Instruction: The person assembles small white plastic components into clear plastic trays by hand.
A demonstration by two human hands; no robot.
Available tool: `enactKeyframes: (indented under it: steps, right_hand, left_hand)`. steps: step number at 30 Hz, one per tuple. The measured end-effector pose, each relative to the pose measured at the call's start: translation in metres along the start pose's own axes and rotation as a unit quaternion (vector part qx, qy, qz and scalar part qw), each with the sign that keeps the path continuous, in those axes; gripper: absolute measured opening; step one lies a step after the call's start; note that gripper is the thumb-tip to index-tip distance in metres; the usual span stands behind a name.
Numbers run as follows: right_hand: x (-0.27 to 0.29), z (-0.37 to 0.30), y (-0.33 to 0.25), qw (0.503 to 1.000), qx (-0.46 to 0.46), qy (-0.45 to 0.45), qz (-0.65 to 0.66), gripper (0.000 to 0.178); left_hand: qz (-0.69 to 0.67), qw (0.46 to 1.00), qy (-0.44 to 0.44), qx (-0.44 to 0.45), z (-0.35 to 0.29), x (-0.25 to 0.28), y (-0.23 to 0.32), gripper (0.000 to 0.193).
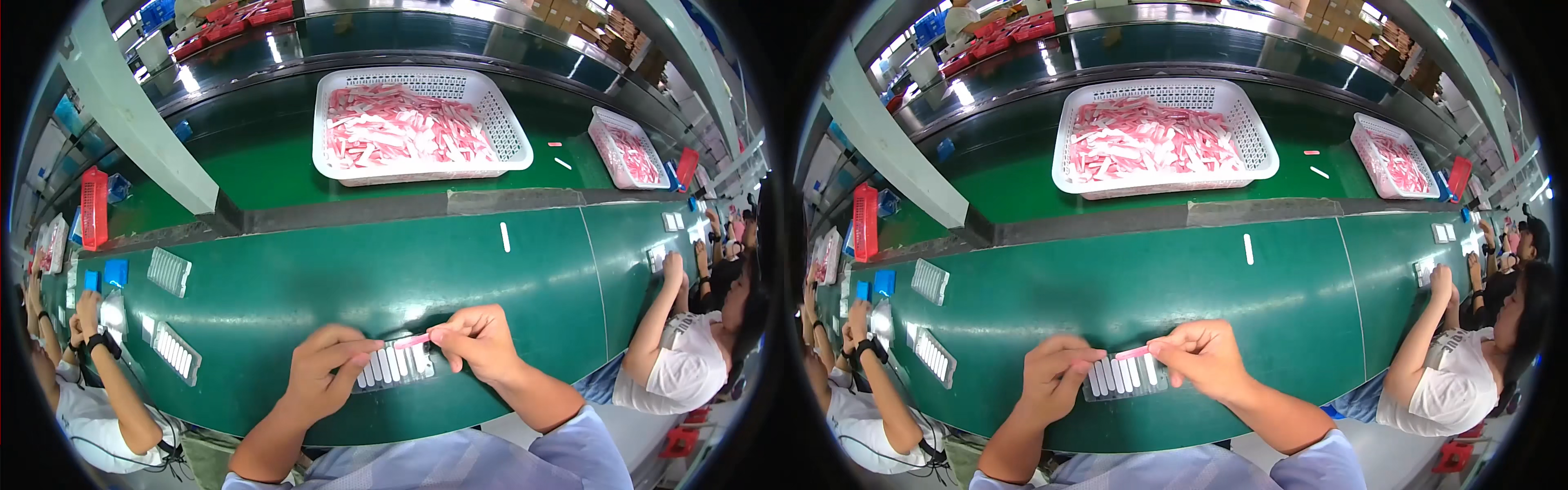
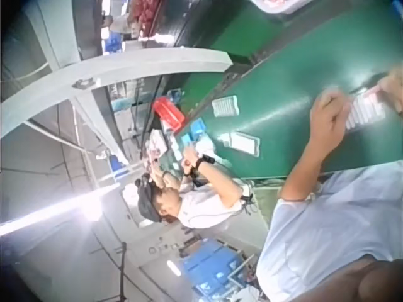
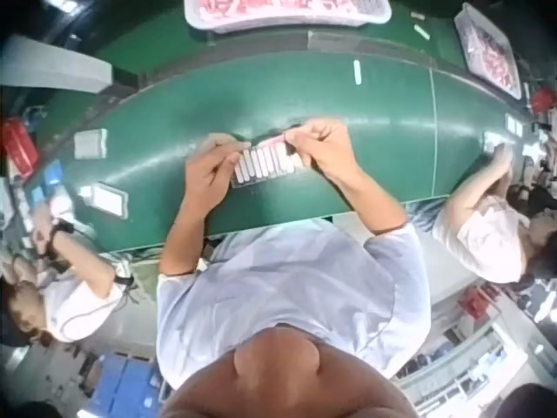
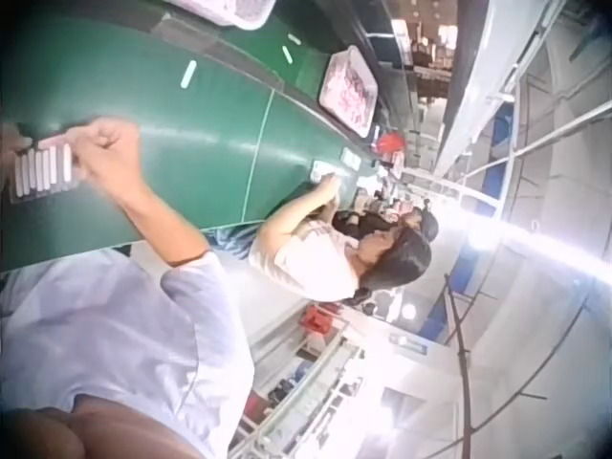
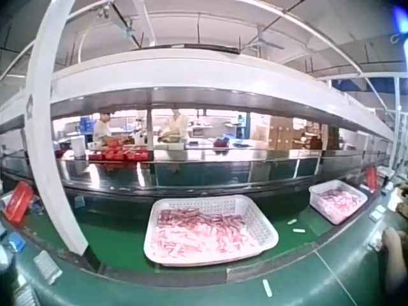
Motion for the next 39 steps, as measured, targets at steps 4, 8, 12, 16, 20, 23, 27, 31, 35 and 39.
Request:
enactKeyframes:
  steps: [4,8,12,16,20,23,27,31,35,39]
  right_hand:
    - [0.000,0.007,-0.013,0.995,0.038,-0.030,-0.083,0.009]
    - [-0.009,0.008,-0.034,0.934,0.189,-0.065,-0.296,0.004]
    - [-0.019,0.008,-0.028,0.921,0.134,-0.125,-0.343,0.007]
    - [-0.026,0.010,-0.005,0.887,0.083,-0.170,-0.421,0.009]
    - [-0.036,0.006,0.002,0.841,0.172,-0.151,-0.490,0.026]
    - [-0.029,0.010,0.001,0.847,0.141,-0.131,-0.495,0.039]
    - [-0.038,0.006,0.001,0.821,0.160,-0.170,-0.521,0.046]
    - [-0.029,0.010,0.001,0.863,0.092,-0.161,-0.470,0.050]
    - [-0.026,0.012,-0.001,0.872,0.080,-0.175,-0.450,0.056]
    - [-0.023,0.013,-0.001,0.877,0.063,-0.134,-0.457,0.059]
  left_hand:
    - [0.247,0.959,-0.019,-0.139,0.004,0.006,0.013,0.020]
    - [0.239,0.956,-0.066,-0.160,0.004,0.001,0.020,0.017]
    - [0.258,0.948,-0.103,-0.154,0.000,-0.007,0.012,0.014]
    - [0.264,0.941,-0.128,-0.168,-0.001,-0.008,0.015,0.019]
    - [0.259,0.942,-0.127,-0.173,-0.003,-0.013,0.017,0.020]
    - [0.248,0.947,-0.122,-0.163,-0.002,-0.013,0.012,0.021]
    - [0.220,0.953,-0.100,-0.181,-0.001,-0.009,0.019,0.022]
    - [0.229,0.943,-0.140,-0.199,-0.005,-0.027,0.020,0.023]
    - [0.233,0.944,-0.134,-0.190,-0.005,-0.029,0.021,0.024]
    - [0.237,0.947,-0.111,-0.184,-0.003,-0.029,0.021,0.023]
Point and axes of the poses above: each hand's wrist, its own z-axis towards the middle knuckle, its own x-axis out of the back of the hand, y = z × x, the point moved 8 cm from there along z, towards the middle knuckle, and after that the axes turned 14 degrees about z, right-handed, at the moved point
